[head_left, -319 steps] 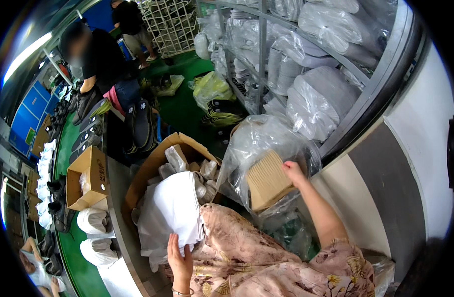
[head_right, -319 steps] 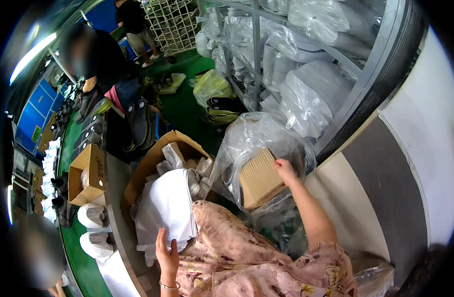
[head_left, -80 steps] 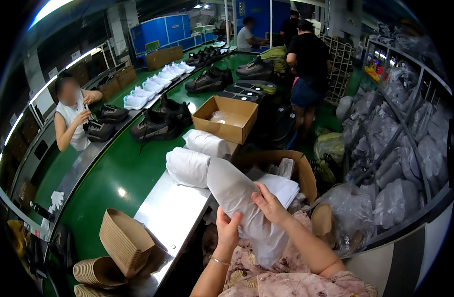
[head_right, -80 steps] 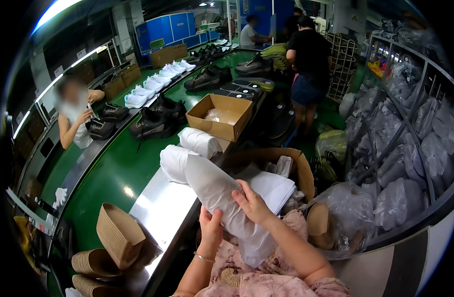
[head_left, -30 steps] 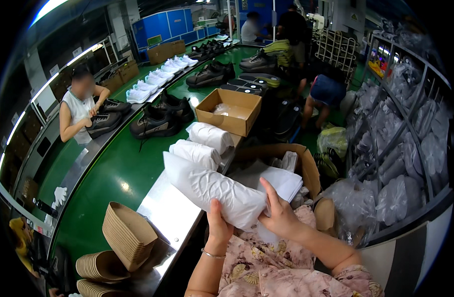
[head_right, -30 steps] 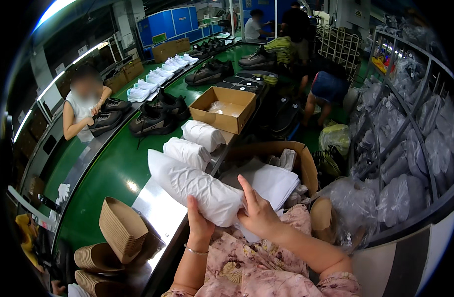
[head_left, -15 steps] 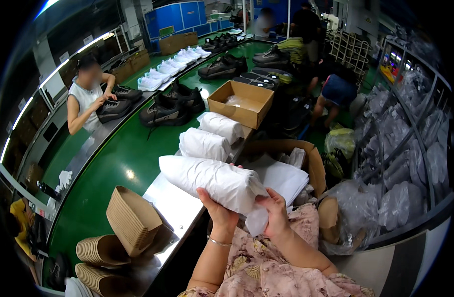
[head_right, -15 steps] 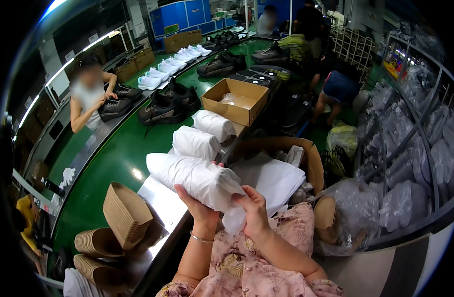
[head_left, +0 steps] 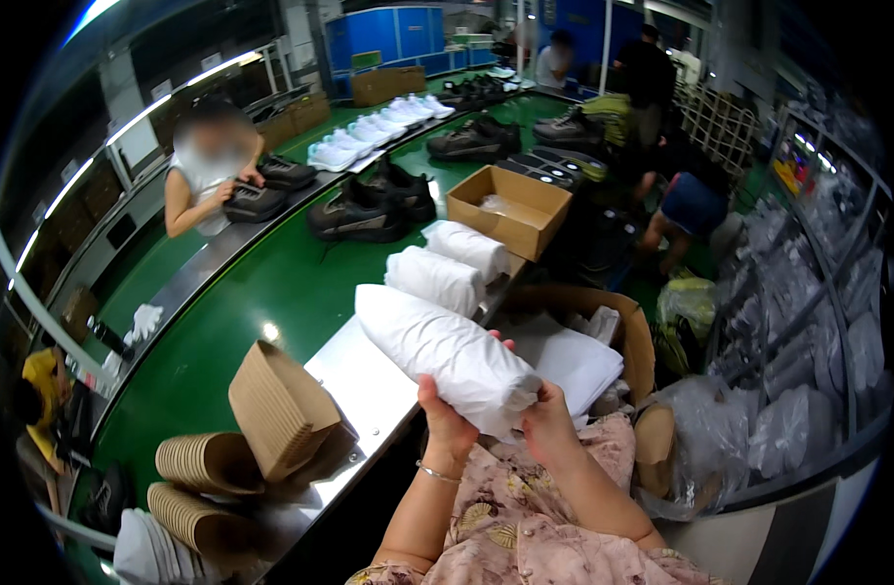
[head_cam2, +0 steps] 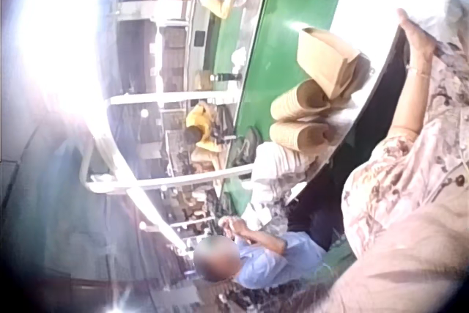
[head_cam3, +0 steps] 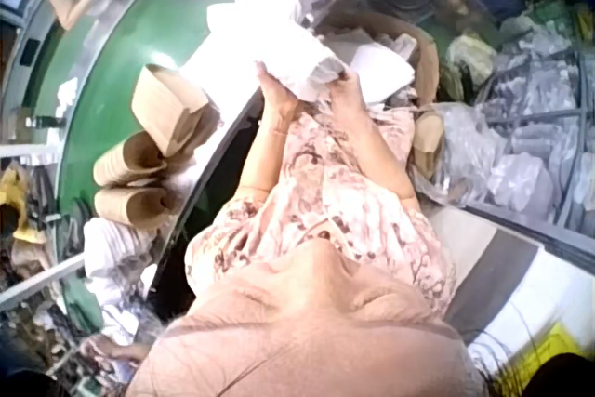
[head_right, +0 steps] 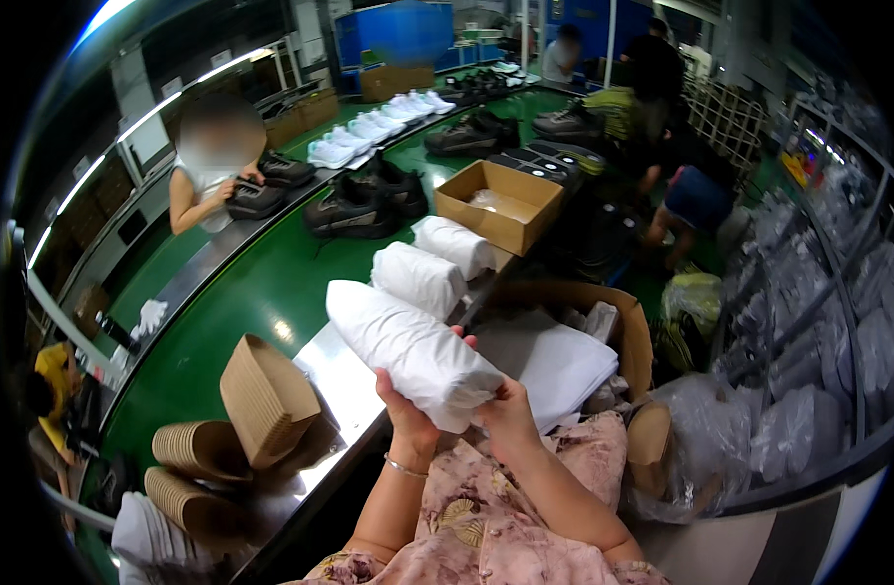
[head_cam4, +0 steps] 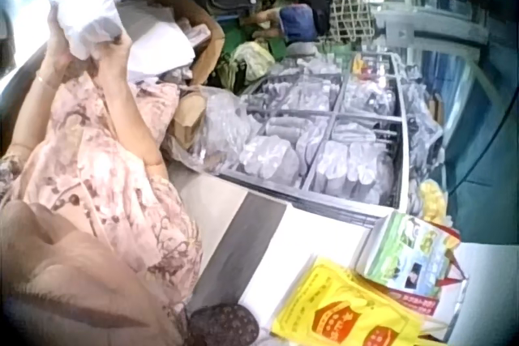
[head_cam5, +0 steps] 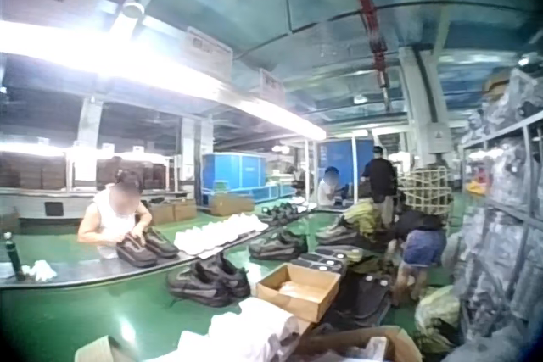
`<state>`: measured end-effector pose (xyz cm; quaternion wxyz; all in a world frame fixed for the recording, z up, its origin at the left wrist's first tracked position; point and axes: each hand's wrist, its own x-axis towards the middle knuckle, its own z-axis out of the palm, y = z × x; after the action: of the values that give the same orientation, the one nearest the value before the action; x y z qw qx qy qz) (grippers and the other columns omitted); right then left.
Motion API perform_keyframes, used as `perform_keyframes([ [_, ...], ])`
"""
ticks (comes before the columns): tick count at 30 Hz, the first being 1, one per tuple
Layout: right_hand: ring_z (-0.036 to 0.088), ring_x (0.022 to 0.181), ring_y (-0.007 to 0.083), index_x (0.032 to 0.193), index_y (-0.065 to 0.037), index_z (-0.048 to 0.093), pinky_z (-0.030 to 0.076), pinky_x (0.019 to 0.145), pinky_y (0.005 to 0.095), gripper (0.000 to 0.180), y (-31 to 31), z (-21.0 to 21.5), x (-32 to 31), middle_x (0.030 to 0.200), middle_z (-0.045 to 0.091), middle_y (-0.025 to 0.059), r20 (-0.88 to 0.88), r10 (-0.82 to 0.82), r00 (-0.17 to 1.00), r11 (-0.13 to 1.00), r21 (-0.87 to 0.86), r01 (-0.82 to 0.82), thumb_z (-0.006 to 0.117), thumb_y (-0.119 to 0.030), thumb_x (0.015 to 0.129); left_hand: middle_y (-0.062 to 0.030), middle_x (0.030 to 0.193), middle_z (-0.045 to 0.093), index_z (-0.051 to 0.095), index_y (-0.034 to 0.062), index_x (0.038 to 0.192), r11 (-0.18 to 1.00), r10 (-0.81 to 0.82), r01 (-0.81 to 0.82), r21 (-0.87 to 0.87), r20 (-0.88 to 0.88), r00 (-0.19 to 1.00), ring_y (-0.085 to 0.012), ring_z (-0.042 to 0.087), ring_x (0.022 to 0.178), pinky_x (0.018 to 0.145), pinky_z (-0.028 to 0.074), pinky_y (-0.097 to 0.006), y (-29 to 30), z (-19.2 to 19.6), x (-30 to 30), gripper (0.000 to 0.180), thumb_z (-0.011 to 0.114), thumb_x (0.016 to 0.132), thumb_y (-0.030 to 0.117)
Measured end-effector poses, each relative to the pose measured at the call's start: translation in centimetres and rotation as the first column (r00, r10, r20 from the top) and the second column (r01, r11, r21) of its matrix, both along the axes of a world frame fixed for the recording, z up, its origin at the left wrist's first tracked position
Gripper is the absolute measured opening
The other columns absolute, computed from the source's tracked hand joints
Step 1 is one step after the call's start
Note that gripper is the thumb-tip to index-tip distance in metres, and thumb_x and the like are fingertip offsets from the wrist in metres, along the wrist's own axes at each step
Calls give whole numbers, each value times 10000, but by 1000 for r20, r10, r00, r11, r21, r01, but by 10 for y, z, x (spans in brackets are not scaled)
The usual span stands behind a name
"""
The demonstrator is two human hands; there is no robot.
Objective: The person takes a piece of white paper from a box, wraps it around a cardboard shoe tree, and stuffs it into the interior of a black shoe before placing the shoe onto a green conveyor belt.
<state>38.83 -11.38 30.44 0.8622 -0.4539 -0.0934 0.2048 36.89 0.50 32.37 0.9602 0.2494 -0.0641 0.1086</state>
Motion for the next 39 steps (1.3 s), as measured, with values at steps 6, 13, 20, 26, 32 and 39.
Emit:
perform_keyframes([
  [6, 260, 1319, 200, 1421, -129, 135, 236, 1085, 367, 625, 20, 8, -18, 1445, 219, 37, 200, 209, 957, 953, 177, -245, 436, -375, 931, -213, 1316, 398, 241, -30, 1347, 972, -197, 207, -115, 95, 976, -364, 425, 1196, 996, 363, -473, 2, -8, -10, 1054, 521, 669, 727],
  [13, 245, 1331, 219, 1415, -140, 172, 229, 1093, 382, 654, 20, -1, -16, 1444, 239, 27, 136, 409, 903, 768, 484, -420, 539, -219, 879, -239, 1328, 365, 206, 16, 1374, 913, -296, 331, -237, 173, 939, -391, 406, 1202, 1003, 351, -487, 5, -1, -23, 1056, 525, 670, 737],
  [20, 371, 1260, 246, 1386, -108, 242, 398, 1003, 382, 795, 4, 1, -25, 1371, 357, 42, 17, 565, 825, 600, 677, -425, 613, 92, 712, -245, 1351, 327, 191, 25, 1382, 891, -264, 337, -305, 256, 930, -400, 376, 1223, 998, 350, -504, 23, 1, -32, 1052, 536, 671, 719],
  [26, 479, 1169, 250, 1321, -16, 342, 397, 983, 350, 701, 6, -4, -38, 1255, 491, 102, -16, 414, 910, 796, 492, -354, 649, 59, 695, -286, 1356, 290, 171, 3, 1381, 832, -288, 405, -380, 329, 899, -433, 369, 1213, 981, 355, -543, 17, -9, -28, 1036, 549, 693, 681],
  [32, 564, 1029, 192, 1177, -40, 507, 484, 827, 298, 446, 19, 0, -44, 1123, 581, 58, -127, 454, 882, 757, 576, -307, 625, 54, 757, -220, 1303, 400, 241, -35, 1343, 921, -199, 269, -283, 251, 947, -352, 450, 1168, 962, 409, -471, 28, -16, -31, 1081, 594, 637, 703],
  [39, 575, 1004, 179, 1150, -63, 531, 494, 846, 304, 370, 28, 4, -52, 1118, 579, 50, -208, 344, 916, 803, 570, -172, 636, -36, 796, -209, 1278, 428, 286, -30, 1321, 975, -130, 145, -167, 96, 987, -346, 474, 1145, 944, 428, -471, 31, -7, -32, 1076, 607, 609, 711],
])
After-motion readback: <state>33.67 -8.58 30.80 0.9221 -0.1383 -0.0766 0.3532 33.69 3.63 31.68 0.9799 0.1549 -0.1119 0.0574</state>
